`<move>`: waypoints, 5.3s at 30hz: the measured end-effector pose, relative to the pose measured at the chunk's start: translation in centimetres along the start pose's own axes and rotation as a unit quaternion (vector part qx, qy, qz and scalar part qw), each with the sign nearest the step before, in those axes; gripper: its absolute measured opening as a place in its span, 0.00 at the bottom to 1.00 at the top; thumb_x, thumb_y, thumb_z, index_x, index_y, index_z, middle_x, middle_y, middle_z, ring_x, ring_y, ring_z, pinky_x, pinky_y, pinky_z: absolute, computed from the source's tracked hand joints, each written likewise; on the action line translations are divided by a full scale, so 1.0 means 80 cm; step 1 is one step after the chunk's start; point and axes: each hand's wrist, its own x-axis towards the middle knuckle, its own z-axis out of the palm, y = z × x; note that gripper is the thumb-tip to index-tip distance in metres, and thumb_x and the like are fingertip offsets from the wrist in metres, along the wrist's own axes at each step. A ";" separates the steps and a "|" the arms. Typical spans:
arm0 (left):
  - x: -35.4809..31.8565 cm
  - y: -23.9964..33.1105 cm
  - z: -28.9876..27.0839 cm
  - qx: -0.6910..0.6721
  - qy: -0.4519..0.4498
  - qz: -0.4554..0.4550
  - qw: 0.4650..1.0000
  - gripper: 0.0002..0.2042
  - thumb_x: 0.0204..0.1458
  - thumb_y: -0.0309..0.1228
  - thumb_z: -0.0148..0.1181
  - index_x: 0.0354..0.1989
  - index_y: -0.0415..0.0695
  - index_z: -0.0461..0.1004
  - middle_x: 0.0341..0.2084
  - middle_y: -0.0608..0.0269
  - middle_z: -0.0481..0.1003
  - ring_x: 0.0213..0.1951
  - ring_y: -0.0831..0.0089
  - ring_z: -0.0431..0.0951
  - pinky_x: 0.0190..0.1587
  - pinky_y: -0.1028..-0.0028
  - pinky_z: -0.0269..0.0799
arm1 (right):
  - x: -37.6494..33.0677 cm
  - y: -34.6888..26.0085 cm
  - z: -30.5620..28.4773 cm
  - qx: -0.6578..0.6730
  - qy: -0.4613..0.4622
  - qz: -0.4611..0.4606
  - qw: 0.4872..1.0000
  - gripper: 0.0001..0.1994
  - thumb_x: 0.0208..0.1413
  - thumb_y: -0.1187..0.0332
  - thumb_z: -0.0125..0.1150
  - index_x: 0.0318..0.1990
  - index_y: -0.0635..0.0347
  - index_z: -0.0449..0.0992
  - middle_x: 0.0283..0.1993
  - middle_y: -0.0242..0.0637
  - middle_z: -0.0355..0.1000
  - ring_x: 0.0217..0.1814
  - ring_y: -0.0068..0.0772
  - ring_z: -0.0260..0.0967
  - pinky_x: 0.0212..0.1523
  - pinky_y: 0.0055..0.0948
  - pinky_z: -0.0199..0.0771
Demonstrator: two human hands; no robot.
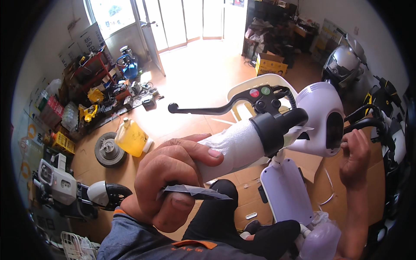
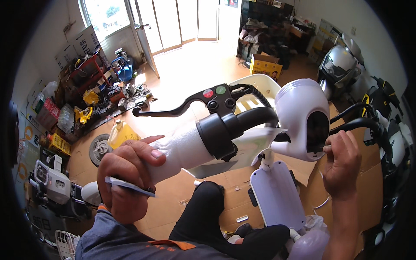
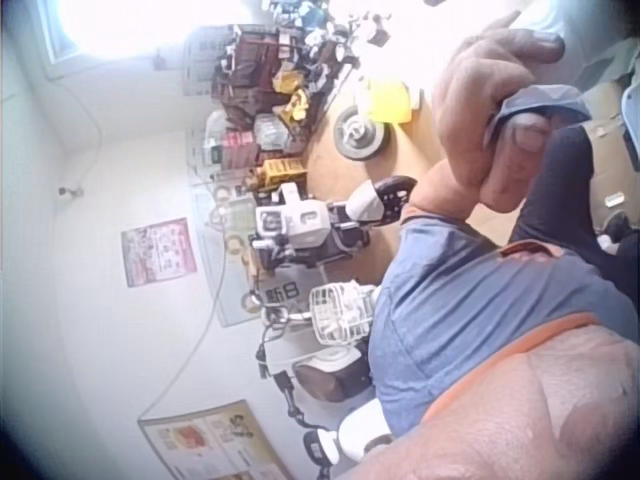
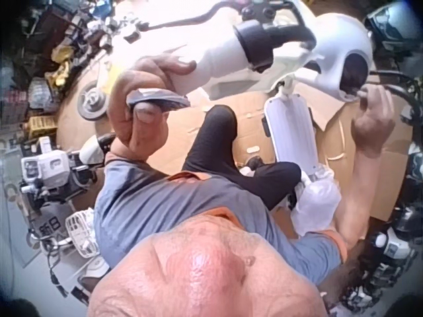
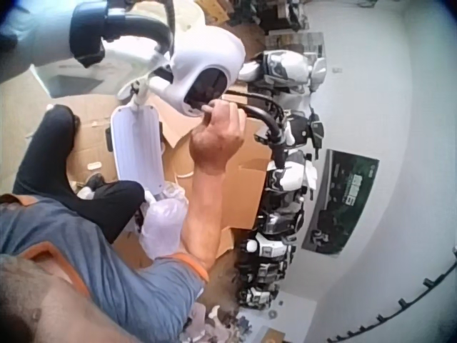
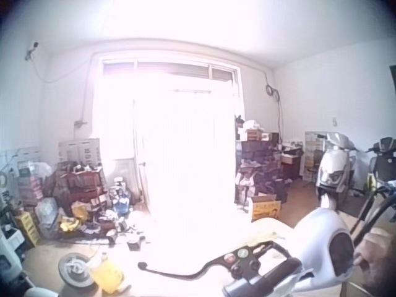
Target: The person assembles a light purple electric scooter by attaching the front body panel and handlebars. They use a screwdriver to secure screws, remove parts from plastic packaging, and align components before tightening them.
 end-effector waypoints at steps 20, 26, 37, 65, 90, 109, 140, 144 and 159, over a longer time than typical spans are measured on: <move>-0.036 0.075 0.007 0.193 0.077 0.060 0.976 0.11 0.70 0.31 0.48 0.48 0.38 0.76 0.40 0.55 0.81 0.38 0.65 0.82 0.49 0.64 0.77 | -0.174 -0.121 0.030 0.080 -0.096 0.118 0.985 0.07 0.50 0.71 0.66 0.24 0.55 0.72 0.25 0.39 0.72 0.31 0.49 0.72 0.32 0.46 0.72; -0.114 0.073 0.085 -0.239 -0.126 -0.417 0.868 0.11 0.71 0.37 0.55 0.49 0.41 0.73 0.29 0.65 0.79 0.30 0.81 0.77 0.32 0.80 0.69 | -0.429 -0.194 0.252 0.094 -0.368 0.357 0.853 0.16 0.62 0.55 0.56 0.37 0.58 0.82 0.39 0.49 0.81 0.44 0.59 0.79 0.48 0.56 0.78; -0.247 0.007 0.143 -0.162 -0.208 -0.525 0.809 0.11 0.71 0.35 0.57 0.52 0.40 0.75 0.33 0.67 0.81 0.36 0.79 0.80 0.41 0.74 0.77 | -0.389 -0.232 0.180 0.623 -0.121 0.514 0.578 0.18 0.75 0.61 0.53 0.62 0.63 0.77 0.54 0.37 0.78 0.53 0.30 0.77 0.52 0.31 0.78; -0.337 -0.035 0.187 -0.493 -0.093 -0.689 0.523 0.16 0.69 0.44 0.53 0.59 0.50 0.70 0.50 0.58 0.77 0.51 0.59 0.80 0.45 0.57 0.82 | -0.321 -0.300 0.073 0.253 -0.064 0.201 0.944 0.05 0.55 0.75 0.67 0.38 0.57 0.80 0.39 0.41 0.77 0.45 0.50 0.76 0.46 0.44 0.77; -0.197 -0.020 0.187 -0.402 0.108 -0.549 0.725 0.08 0.70 0.30 0.58 0.53 0.45 0.74 0.47 0.63 0.80 0.51 0.70 0.82 0.53 0.66 0.83 | -0.338 -0.266 0.059 0.376 -0.026 0.368 0.850 0.02 0.66 0.80 0.55 0.43 0.64 0.70 0.36 0.38 0.71 0.35 0.31 0.76 0.40 0.31 0.80; -0.113 -0.009 0.251 -0.343 0.018 -0.354 0.870 0.11 0.64 0.22 0.65 0.52 0.39 0.73 0.46 0.59 0.79 0.48 0.72 0.82 0.46 0.73 0.81 | -0.230 -0.191 0.003 0.432 0.125 0.388 0.804 0.16 0.61 0.72 0.73 0.53 0.61 0.76 0.30 0.25 0.61 0.31 0.16 0.56 0.31 0.20 0.59; -0.057 -0.066 0.266 -0.348 -0.128 -0.415 0.831 0.15 0.69 0.35 0.59 0.57 0.38 0.73 0.45 0.60 0.79 0.50 0.72 0.80 0.56 0.68 0.74 | -0.079 -0.025 0.008 0.084 0.160 0.129 0.975 0.12 0.55 0.72 0.75 0.47 0.57 0.84 0.41 0.39 0.81 0.39 0.43 0.81 0.39 0.38 0.82; -0.157 -0.116 0.247 -0.257 -0.176 -0.442 0.841 0.16 0.68 0.34 0.62 0.57 0.37 0.74 0.44 0.61 0.80 0.48 0.74 0.80 0.54 0.71 0.75 | -0.071 -0.017 0.015 0.059 0.155 0.115 0.979 0.12 0.55 0.72 0.75 0.47 0.57 0.85 0.42 0.38 0.81 0.37 0.42 0.80 0.39 0.37 0.81; -0.300 -0.147 0.179 0.133 -0.189 -0.312 0.922 0.06 0.56 0.29 0.66 0.39 0.42 0.81 0.33 0.53 0.81 0.37 0.52 0.83 0.41 0.60 0.79 | -0.067 -0.030 0.011 -0.022 0.134 0.153 0.979 0.13 0.48 0.70 0.78 0.43 0.56 0.87 0.37 0.33 0.81 0.38 0.40 0.81 0.36 0.37 0.81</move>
